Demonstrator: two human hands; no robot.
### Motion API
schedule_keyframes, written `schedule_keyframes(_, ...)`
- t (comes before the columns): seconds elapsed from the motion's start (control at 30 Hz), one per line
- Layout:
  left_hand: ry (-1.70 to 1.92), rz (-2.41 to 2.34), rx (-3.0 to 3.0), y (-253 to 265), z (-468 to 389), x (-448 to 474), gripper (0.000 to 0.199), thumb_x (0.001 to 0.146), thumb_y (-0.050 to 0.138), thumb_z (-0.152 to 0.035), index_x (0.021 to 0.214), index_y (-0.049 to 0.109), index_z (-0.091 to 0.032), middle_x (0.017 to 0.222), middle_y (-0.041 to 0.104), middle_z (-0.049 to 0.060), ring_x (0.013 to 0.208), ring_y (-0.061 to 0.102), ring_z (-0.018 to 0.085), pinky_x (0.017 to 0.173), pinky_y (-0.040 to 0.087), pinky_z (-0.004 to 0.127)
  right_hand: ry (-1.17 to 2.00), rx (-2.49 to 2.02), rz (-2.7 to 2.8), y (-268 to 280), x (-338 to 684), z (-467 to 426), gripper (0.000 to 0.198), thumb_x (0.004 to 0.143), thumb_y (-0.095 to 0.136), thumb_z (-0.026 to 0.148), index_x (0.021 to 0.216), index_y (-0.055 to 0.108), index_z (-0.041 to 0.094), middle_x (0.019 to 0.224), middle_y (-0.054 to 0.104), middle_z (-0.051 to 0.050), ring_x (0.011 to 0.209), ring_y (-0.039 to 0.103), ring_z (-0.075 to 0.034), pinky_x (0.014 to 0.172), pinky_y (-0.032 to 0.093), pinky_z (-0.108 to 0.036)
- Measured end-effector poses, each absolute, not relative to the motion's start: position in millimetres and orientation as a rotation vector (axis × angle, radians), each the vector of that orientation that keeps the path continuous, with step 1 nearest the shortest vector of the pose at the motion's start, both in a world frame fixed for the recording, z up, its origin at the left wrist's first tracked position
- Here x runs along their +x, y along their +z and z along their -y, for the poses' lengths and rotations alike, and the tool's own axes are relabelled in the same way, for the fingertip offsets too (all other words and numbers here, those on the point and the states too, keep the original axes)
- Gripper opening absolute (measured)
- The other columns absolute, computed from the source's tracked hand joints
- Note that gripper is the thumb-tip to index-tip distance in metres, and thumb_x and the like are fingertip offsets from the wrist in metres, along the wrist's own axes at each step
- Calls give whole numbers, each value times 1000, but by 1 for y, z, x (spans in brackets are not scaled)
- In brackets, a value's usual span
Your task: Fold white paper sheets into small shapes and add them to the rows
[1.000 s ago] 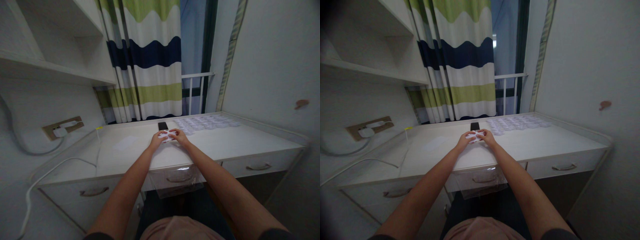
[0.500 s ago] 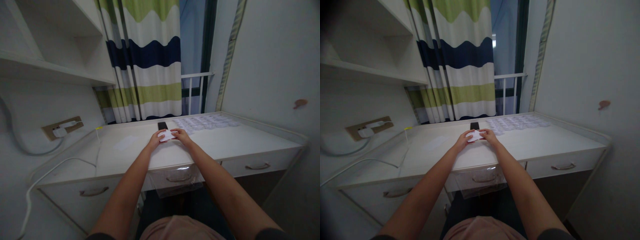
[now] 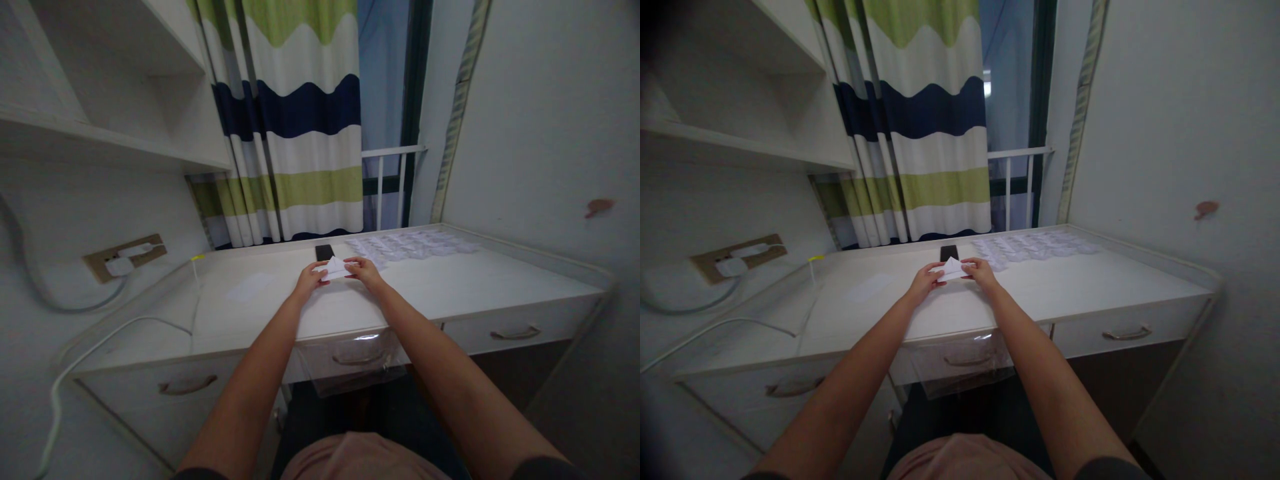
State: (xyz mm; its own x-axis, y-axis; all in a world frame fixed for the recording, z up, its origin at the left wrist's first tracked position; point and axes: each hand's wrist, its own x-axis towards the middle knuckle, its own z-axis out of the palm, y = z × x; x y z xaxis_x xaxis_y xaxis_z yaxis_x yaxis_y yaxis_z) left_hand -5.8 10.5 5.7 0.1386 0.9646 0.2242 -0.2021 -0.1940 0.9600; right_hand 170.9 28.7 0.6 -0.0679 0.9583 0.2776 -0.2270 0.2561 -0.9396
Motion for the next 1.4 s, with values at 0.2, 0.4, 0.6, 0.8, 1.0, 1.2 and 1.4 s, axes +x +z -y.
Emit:
schedule_keyframes(0.2, 1355, -795, 1316, 7, -12, -6, 35, 63, 67, -18, 97, 60, -14, 68, 61, 2, 64, 57, 11, 63, 51, 26, 1202, -769, 1244, 0, 171, -28, 17, 63, 66, 14, 79, 62, 16, 72, 65, -2, 67, 62, -14, 64, 55, -28)
schedule_keyframes(0.4, 1451, -882, 1327, 6, -15, -9, 15, 63, 62, -19, 77, 64, -14, 75, 60, 3, 65, 54, 10, 57, 49, 22, 1303, -688, 1291, -1, 172, -26, 18, 62, 66, 17, 79, 59, 19, 69, 62, 2, 65, 61, -11, 63, 55, -28)
schedule_keyframes(0.6, 1417, -1011, 1333, 4, -18, -8, 10, 64, 55, -15, 64, 64, -13, 81, 63, 5, 62, 55, 10, 52, 45, 20, 1257, -798, 1368, -1, 172, -28, 7, 65, 64, 18, 71, 62, 17, 63, 59, 1, 53, 59, -9, 57, 53, -25)
schedule_keyframes(0.8, 1277, -954, 1322, 7, -10, -7, 13, 65, 57, -16, 75, 66, -14, 87, 65, 7, 65, 61, 12, 56, 46, 23, 1241, -790, 1366, -1, 172, -28, 6, 62, 65, 14, 68, 66, 15, 71, 66, -3, 57, 60, -10, 61, 52, -24)
schedule_keyframes(1.0, 1236, -846, 1290, 10, -7, -8, 35, 57, 72, -20, 90, 65, -13, 90, 66, 10, 73, 63, 15, 66, 47, 26, 1329, -751, 1362, 5, 171, -21, 22, 56, 70, 11, 77, 69, 15, 70, 68, -3, 63, 62, -11, 68, 51, -24)
schedule_keyframes(1.2, 1230, -853, 1320, 9, -10, -11, 41, 54, 75, -21, 92, 66, -13, 93, 66, 10, 75, 62, 15, 69, 47, 27, 1368, -761, 1329, 8, 173, -17, 20, 59, 69, 11, 79, 68, 15, 73, 68, -3, 66, 63, -12, 69, 53, -25)
schedule_keyframes(1.4, 1223, -900, 1361, 9, -12, -13, 41, 55, 74, -24, 94, 65, -13, 93, 66, 10, 76, 63, 16, 69, 47, 27, 1276, -773, 1318, 6, 174, -21, 10, 64, 69, 17, 74, 68, 16, 77, 67, -3, 69, 63, -12, 71, 53, -26)
